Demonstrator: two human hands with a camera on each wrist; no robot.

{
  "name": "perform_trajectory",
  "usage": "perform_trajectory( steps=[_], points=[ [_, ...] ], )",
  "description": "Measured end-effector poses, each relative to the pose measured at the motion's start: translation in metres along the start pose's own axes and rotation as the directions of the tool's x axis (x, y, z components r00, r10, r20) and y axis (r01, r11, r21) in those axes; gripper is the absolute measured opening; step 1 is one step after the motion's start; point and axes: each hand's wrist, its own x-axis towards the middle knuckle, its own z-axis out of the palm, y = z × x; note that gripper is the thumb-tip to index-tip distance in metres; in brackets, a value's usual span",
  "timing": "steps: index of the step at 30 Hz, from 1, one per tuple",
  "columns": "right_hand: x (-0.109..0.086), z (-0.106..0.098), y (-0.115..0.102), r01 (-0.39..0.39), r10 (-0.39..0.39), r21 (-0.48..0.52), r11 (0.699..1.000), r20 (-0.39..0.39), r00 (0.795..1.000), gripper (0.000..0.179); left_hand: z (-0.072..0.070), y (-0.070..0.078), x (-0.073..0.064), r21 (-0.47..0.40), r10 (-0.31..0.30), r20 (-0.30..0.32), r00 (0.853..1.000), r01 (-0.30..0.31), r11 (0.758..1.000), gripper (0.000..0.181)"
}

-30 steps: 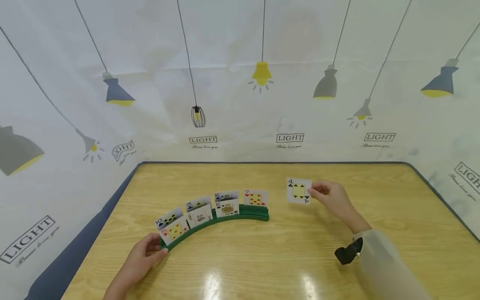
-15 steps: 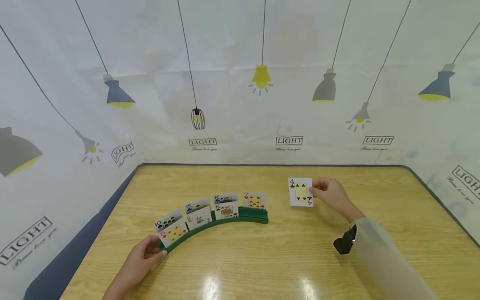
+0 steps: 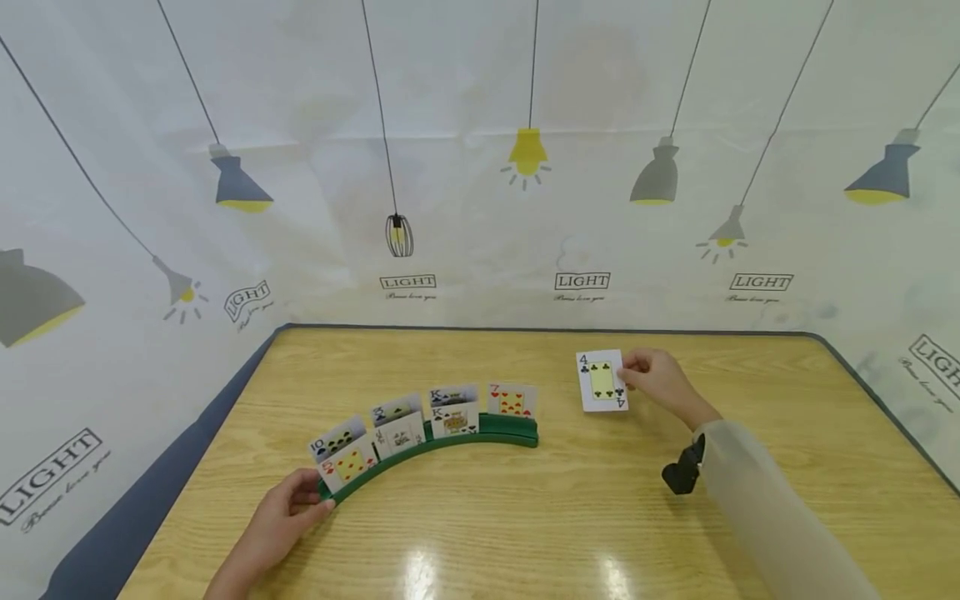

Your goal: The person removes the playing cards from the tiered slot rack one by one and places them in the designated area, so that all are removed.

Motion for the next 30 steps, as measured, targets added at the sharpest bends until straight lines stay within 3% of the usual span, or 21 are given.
perform_trajectory(
  steps=[13, 22, 30],
  points=[
    [0.015, 0.01, 0.01, -0.13, 0.126, 0.052, 0.99, 0.077, 0.989, 0.028, 0.0, -0.002, 0.001, 0.007, -0.002, -0.001, 1.0, 0.002, 1.0, 0.042],
    [0.015, 0.02, 0.03, -0.172, 0.171, 0.013, 0.985, 0.066, 0.983, 0.03, 0.001, -0.003, 0.001, 0.004, -0.004, -0.007, 1.0, 0.004, 1.0, 0.042],
    [0.012, 0.025, 0.026, -0.27, 0.27, -0.006, 0.963, 0.007, 0.963, 0.026, 0.001, -0.003, 0.002, 0.007, 0.0, -0.01, 1.0, 0.0, 1.0, 0.043]
  ],
)
